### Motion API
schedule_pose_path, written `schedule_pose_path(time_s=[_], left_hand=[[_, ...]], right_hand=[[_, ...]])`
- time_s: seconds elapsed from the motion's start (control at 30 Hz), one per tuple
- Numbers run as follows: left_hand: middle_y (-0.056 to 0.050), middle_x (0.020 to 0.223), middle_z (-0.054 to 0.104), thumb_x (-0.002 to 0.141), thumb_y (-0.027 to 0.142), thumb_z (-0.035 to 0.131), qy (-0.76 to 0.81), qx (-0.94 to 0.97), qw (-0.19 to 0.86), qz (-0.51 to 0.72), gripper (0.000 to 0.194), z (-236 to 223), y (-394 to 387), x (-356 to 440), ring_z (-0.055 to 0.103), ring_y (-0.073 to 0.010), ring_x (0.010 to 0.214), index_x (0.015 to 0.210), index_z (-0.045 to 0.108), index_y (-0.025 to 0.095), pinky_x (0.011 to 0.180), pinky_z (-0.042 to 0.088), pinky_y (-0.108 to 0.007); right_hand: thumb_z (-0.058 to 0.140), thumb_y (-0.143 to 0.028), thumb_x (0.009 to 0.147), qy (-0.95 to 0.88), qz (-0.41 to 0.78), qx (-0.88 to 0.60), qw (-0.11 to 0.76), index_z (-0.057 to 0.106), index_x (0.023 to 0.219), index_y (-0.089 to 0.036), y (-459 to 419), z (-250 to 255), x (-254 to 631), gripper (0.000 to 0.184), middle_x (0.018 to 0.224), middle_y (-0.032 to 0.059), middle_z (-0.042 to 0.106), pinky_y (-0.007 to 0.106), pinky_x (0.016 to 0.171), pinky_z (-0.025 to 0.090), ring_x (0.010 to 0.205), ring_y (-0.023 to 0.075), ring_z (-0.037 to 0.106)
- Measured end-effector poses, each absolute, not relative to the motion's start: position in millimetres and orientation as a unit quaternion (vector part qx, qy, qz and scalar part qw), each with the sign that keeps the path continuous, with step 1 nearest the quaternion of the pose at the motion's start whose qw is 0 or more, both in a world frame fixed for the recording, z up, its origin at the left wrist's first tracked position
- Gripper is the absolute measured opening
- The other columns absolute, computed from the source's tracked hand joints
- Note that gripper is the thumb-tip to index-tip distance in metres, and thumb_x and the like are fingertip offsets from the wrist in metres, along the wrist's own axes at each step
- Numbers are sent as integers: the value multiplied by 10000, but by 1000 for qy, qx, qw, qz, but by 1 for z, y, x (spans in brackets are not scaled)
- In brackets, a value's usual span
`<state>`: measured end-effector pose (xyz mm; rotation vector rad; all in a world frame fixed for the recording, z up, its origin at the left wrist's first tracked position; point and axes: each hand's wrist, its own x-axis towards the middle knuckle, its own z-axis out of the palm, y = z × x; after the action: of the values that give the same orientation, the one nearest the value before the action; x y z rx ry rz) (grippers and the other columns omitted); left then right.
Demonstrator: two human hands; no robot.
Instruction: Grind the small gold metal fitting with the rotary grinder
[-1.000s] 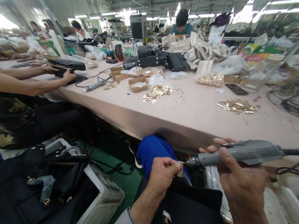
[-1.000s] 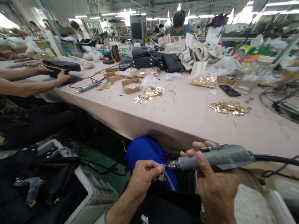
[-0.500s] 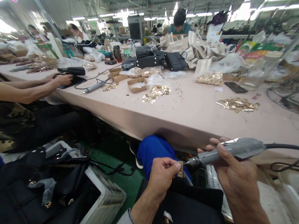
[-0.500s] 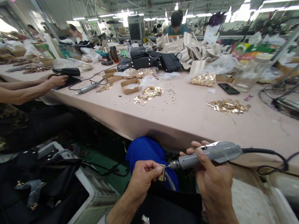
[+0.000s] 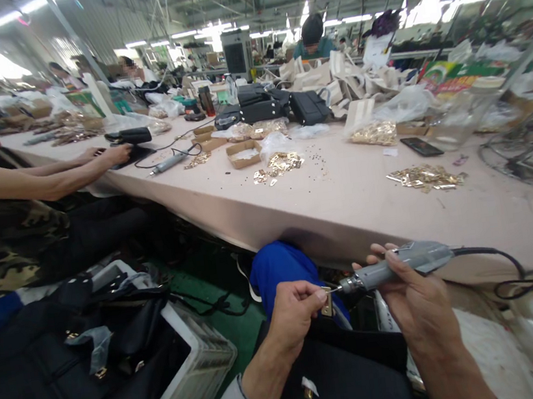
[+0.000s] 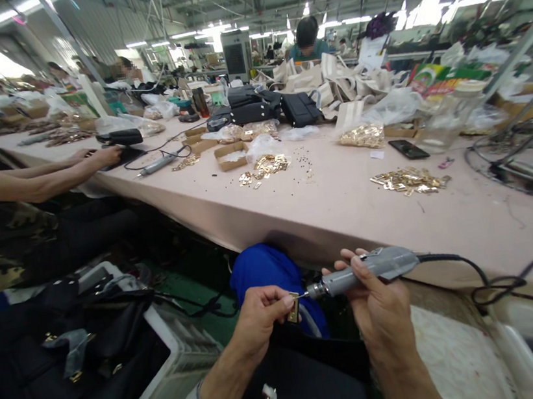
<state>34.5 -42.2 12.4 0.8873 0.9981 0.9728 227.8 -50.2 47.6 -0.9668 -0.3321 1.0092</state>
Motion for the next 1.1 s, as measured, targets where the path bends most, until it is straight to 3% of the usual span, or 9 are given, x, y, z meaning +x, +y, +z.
schedule_pose_path(time_s=[0.77, 1.1], left_hand=[[-114, 623, 731, 705, 426, 856, 460, 412, 661, 426, 335, 16, -41, 35, 535, -132, 537, 671, 787, 100, 555, 306, -263], [-122, 663, 749, 698, 398, 886, 437, 408, 675, 433, 315, 12, -44, 32, 567, -141, 563, 714, 794, 97, 570, 342, -255]], right_hand=[[980, -263, 692, -131, 466, -442, 755, 705, 1069, -147, -49, 44, 230, 481, 1119, 98, 766, 582, 806, 689, 841, 231, 751], [982, -258, 683, -140, 460, -436, 760, 708, 1063, -161, -51, 51, 229, 478, 1086, 83, 770, 595, 841, 678, 816, 218, 747]])
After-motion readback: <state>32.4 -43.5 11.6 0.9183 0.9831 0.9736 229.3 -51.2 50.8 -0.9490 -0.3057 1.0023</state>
